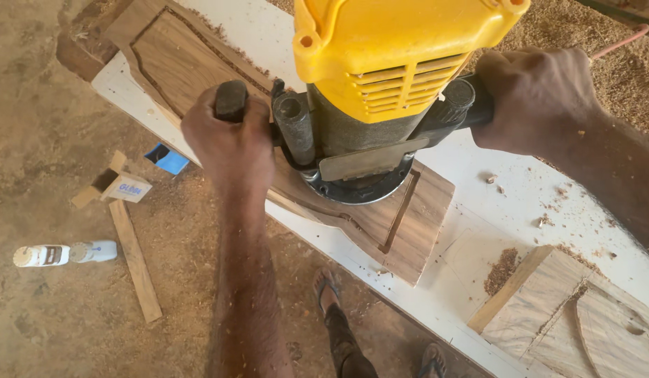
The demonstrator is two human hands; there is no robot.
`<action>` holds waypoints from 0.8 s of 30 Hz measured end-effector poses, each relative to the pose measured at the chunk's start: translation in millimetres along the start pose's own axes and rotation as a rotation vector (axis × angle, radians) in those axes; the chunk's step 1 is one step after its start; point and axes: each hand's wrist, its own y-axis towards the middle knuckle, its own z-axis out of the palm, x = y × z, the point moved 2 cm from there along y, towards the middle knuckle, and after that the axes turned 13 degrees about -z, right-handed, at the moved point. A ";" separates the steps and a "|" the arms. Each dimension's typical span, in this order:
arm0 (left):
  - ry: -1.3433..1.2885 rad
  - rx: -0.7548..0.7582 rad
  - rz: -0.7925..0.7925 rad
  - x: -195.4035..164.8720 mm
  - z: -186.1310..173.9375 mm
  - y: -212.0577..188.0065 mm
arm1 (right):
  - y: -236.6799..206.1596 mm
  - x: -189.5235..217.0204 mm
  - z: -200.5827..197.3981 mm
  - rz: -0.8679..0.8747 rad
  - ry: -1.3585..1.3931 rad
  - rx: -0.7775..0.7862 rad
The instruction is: The person uses a yellow handheld router to carve a decorative pattern into a piece of wood clamped to a workbench. They guide the tool along the wood surface, creating grooves and removing material while sawdust accumulates on the bench.
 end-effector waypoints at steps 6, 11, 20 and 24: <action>-0.024 0.048 -0.011 -4.3 4.6 5.0 | -2.6 3.9 -2.5 0.013 -0.081 0.004; -0.046 0.091 -0.003 -11.1 7.4 6.7 | -8.6 13.0 -6.8 0.077 -0.131 0.075; -0.028 0.173 -0.018 -27.8 12.3 8.5 | -24.0 33.0 -7.8 0.223 -0.177 0.311; -0.042 0.197 -0.044 -33.8 13.5 9.2 | -24.6 39.0 -4.4 0.294 -0.153 0.406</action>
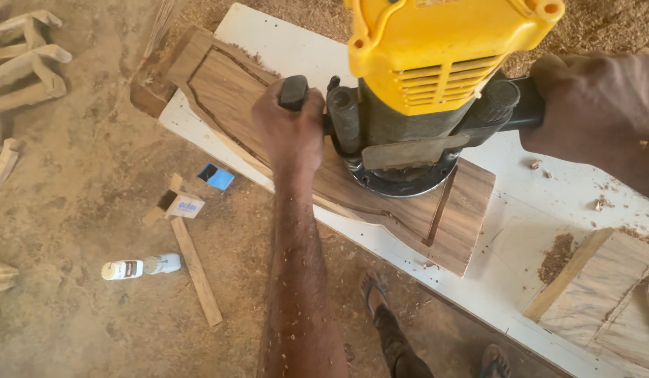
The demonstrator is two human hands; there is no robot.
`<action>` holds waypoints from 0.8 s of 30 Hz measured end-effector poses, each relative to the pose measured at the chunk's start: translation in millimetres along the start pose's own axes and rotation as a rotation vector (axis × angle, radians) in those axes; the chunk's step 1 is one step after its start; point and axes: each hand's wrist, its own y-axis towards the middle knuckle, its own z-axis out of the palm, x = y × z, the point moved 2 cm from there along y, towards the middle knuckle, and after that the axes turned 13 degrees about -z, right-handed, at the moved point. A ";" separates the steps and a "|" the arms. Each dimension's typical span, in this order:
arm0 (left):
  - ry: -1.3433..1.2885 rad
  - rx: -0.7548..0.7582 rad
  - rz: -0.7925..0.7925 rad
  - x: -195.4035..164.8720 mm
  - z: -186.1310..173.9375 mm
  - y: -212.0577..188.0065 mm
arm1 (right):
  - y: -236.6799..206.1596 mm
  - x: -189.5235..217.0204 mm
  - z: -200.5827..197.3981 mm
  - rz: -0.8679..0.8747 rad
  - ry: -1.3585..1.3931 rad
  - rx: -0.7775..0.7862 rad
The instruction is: The person uses a yellow handheld router to carve a decorative pattern into a piece of wood clamped to a workbench. They guide the tool along the wood surface, creating grooves and removing material while sawdust accumulates on the bench.
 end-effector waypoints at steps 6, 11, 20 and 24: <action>-0.036 -0.050 0.002 2.9 -7.7 -4.5 | 17.4 -9.2 -2.7 -0.073 -0.015 -0.187; -0.046 -0.085 -0.017 8.0 -12.8 -4.9 | 27.6 -16.2 -0.5 -0.138 0.026 -0.269; -0.007 -0.106 -0.065 23.9 -12.6 9.5 | 35.9 -18.8 9.9 -0.206 0.077 -0.351; -0.017 -0.122 -0.006 26.1 -15.5 10.7 | 40.8 -20.5 9.1 -0.239 0.135 -0.392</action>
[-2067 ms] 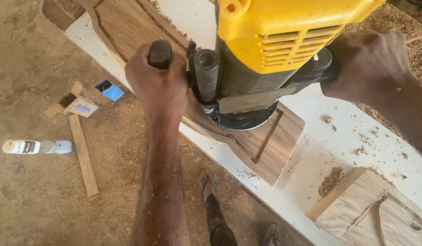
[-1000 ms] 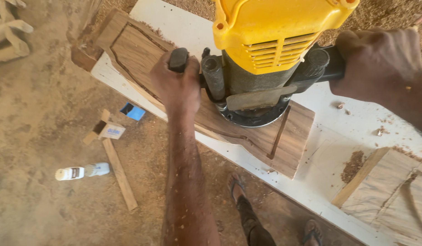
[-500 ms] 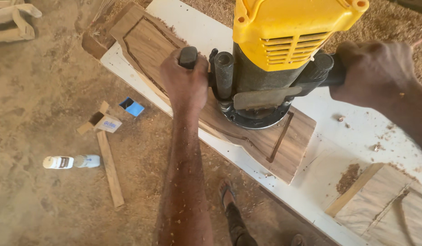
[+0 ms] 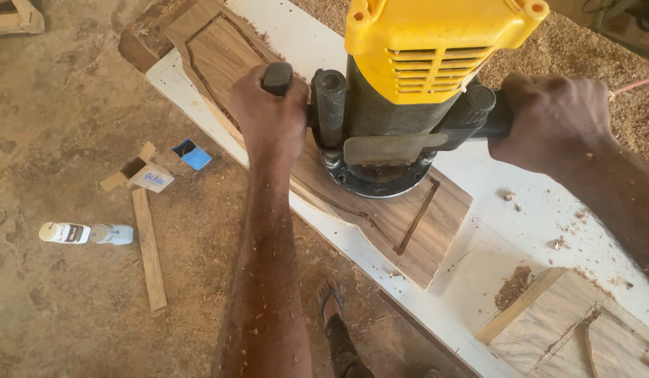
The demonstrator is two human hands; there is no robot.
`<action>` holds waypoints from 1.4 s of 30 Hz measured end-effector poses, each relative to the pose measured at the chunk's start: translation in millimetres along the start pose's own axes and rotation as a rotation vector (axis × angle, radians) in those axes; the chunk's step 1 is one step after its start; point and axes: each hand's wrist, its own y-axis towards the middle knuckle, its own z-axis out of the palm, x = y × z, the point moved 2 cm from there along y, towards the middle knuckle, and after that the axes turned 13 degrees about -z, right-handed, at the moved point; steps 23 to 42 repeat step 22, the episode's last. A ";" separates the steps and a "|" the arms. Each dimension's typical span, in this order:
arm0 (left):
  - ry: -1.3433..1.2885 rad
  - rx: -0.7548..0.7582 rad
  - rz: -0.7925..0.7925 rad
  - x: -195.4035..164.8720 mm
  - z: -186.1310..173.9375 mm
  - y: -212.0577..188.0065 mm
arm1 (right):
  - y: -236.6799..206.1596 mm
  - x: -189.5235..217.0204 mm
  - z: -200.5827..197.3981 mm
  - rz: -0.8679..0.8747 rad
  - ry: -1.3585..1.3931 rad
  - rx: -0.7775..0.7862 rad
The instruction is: The person uses a yellow handheld router to carve a decorative pattern into a piece of wood clamped to a workbench. They guide the tool along the wood surface, creating grooves and removing material while sawdust accumulates on the bench.
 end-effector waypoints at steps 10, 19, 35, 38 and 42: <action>-0.028 -0.003 -0.064 4.5 -3.9 8.4 | 17.4 2.9 0.8 0.024 -0.019 0.050; 0.051 0.010 -0.065 11.5 -10.1 23.0 | 28.4 8.4 -1.8 0.011 -0.031 0.038; -0.016 -0.023 0.028 11.9 -13.8 25.3 | 39.9 10.8 -1.8 0.009 -0.018 0.032; -0.016 -0.023 0.028 11.9 -13.8 25.3 | 39.9 10.8 -1.8 0.009 -0.018 0.032; -0.016 -0.023 0.028 11.9 -13.8 25.3 | 39.9 10.8 -1.8 0.009 -0.018 0.032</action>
